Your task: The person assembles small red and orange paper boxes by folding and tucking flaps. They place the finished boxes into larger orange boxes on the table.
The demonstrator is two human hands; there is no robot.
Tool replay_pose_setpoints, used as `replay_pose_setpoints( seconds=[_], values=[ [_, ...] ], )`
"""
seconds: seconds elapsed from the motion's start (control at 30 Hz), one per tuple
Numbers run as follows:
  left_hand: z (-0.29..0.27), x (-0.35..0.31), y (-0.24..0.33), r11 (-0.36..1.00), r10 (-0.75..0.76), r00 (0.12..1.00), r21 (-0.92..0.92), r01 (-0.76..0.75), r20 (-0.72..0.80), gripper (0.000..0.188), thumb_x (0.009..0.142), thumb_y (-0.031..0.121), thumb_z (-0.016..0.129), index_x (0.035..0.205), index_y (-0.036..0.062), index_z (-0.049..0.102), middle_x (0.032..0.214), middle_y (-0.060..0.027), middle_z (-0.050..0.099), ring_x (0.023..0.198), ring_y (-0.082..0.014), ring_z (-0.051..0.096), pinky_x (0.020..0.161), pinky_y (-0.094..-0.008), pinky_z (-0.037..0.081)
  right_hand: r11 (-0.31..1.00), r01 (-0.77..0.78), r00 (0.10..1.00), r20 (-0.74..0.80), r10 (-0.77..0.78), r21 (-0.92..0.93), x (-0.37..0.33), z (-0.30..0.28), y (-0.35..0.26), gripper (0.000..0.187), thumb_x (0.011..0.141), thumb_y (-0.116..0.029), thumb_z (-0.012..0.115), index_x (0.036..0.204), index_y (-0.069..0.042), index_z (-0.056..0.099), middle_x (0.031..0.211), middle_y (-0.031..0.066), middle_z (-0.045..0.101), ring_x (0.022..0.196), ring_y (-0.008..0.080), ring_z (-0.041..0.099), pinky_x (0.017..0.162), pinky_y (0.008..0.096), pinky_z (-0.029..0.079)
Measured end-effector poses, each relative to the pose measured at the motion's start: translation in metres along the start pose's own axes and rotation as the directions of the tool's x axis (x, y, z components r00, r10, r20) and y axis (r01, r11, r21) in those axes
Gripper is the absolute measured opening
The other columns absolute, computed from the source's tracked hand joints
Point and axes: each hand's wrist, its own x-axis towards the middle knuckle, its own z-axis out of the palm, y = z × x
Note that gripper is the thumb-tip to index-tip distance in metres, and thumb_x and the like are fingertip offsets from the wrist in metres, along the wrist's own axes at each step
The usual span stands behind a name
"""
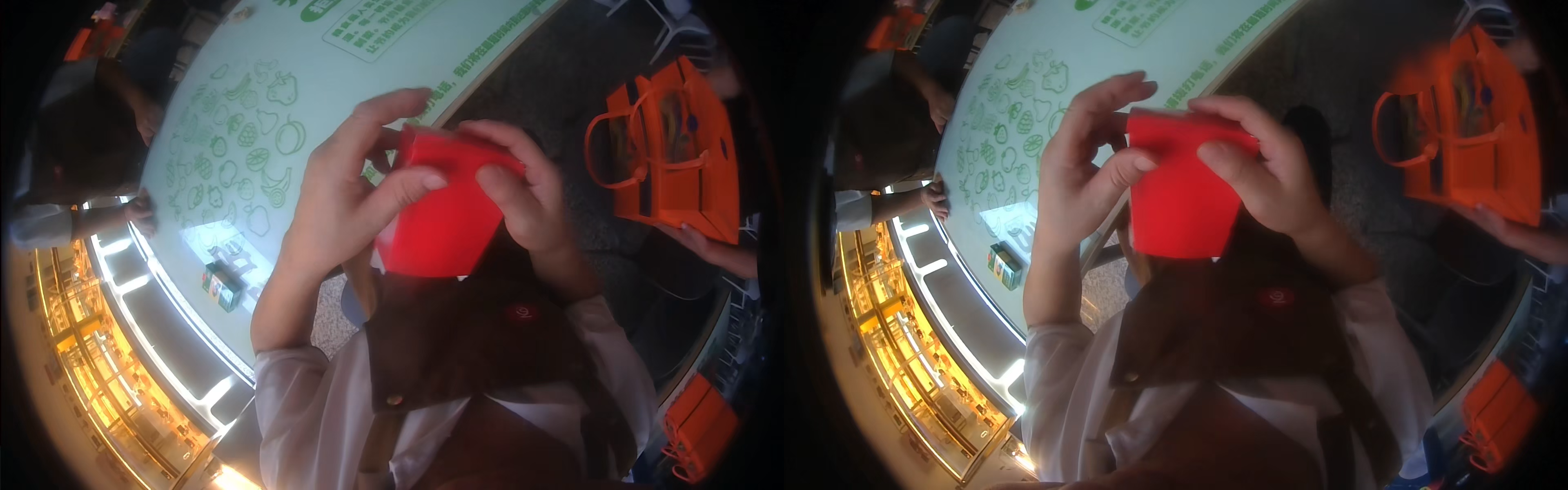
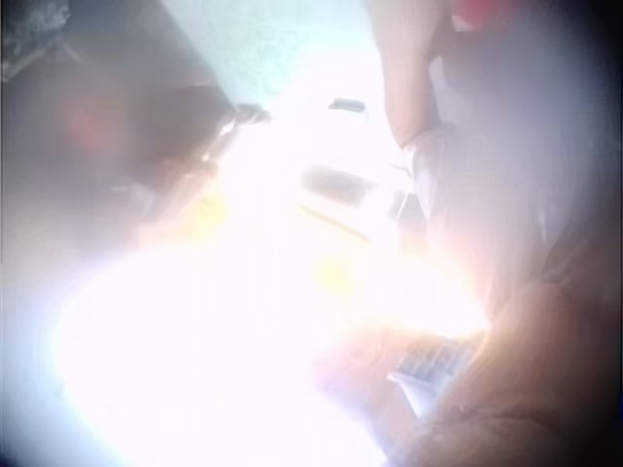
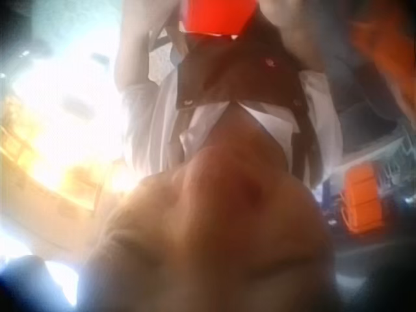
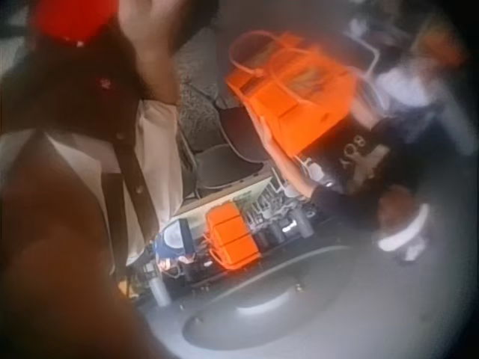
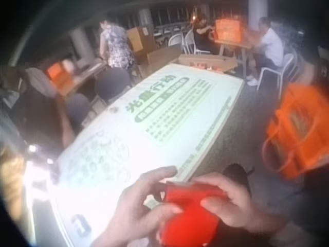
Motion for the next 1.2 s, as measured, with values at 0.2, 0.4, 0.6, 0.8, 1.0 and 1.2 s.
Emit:
replay_pose_setpoints(
  seconds=[0.2,0.4,0.6,0.8,1.0,1.2],
  values=[
    [0.008,-0.022,-0.015,0.985,-0.161,0.987,-0.070,0.159,-0.020,0.072,0.091,0.033,0.079,0.148,0.0025,0.047,0.121,-0.0207,0.070,0.110,-0.0317,0.071,0.095,-0.0402,0.055,0.984,0.136,0.977,-0.152,-0.153,-0.119,-0.007,0.015,0.035,0.049,0.103,-0.024,0.065,0.142,0.003,0.053,0.131,0.0141,0.064,0.118,0.0191,0.063,0.101,0.0312,0.050],
    [0.000,-0.040,-0.016,0.988,-0.140,0.989,0.073,0.137,0.049,0.066,0.089,0.035,0.079,0.143,0.0030,0.056,0.121,-0.0217,0.070,0.108,-0.0366,0.071,0.093,-0.0401,0.056,0.951,-0.033,0.996,0.087,0.007,0.307,-0.011,0.000,0.036,0.055,0.105,-0.030,0.064,0.144,0.005,0.049,0.133,0.0150,0.062,0.120,0.0199,0.062,0.102,0.0333,0.051],
    [-0.006,-0.028,0.000,0.978,-0.118,0.977,0.189,0.084,0.176,0.067,0.088,0.038,0.080,0.140,0.0012,0.059,0.125,-0.0208,0.070,0.109,-0.0360,0.071,0.093,-0.0399,0.056,0.982,0.186,0.968,0.173,-0.183,-0.003,0.018,-0.007,0.008,0.027,0.101,-0.008,0.063,0.126,0.002,0.065,0.127,0.0155,0.067,0.116,0.0208,0.065,0.099,0.0307,0.052],
    [0.014,-0.051,-0.003,0.968,-0.212,0.949,0.185,0.170,0.234,0.069,0.087,0.041,0.079,0.135,-0.0045,0.060,0.128,-0.0187,0.071,0.112,-0.0314,0.072,0.097,-0.0374,0.054,0.974,0.195,0.970,0.167,-0.175,-0.115,-0.015,-0.007,0.023,0.015,0.096,-0.001,0.063,0.110,0.000,0.070,0.122,0.0170,0.069,0.113,0.0228,0.067,0.095,0.0302,0.053],
    [0.017,-0.058,-0.008,0.965,-0.244,0.928,0.168,0.203,0.280,0.069,0.089,0.041,0.077,0.138,-0.0053,0.058,0.126,-0.0201,0.071,0.111,-0.0314,0.072,0.096,-0.0375,0.055,0.969,0.196,0.965,0.207,-0.164,-0.150,-0.022,-0.008,0.026,0.014,0.094,0.001,0.064,0.107,0.000,0.069,0.122,0.0171,0.069,0.110,0.0229,0.069,0.094,0.0305,0.054],
    [0.015,-0.053,-0.005,0.948,-0.314,0.891,0.168,0.272,0.330,0.072,0.090,0.041,0.076,0.141,-0.0050,0.056,0.125,-0.0220,0.070,0.112,-0.0311,0.072,0.097,-0.0376,0.054,0.979,0.150,0.971,0.205,-0.119,-0.139,-0.023,-0.009,0.026,0.012,0.093,0.002,0.065,0.105,0.000,0.067,0.120,0.0166,0.069,0.111,0.0237,0.069,0.095,0.0312,0.054]
  ],
)
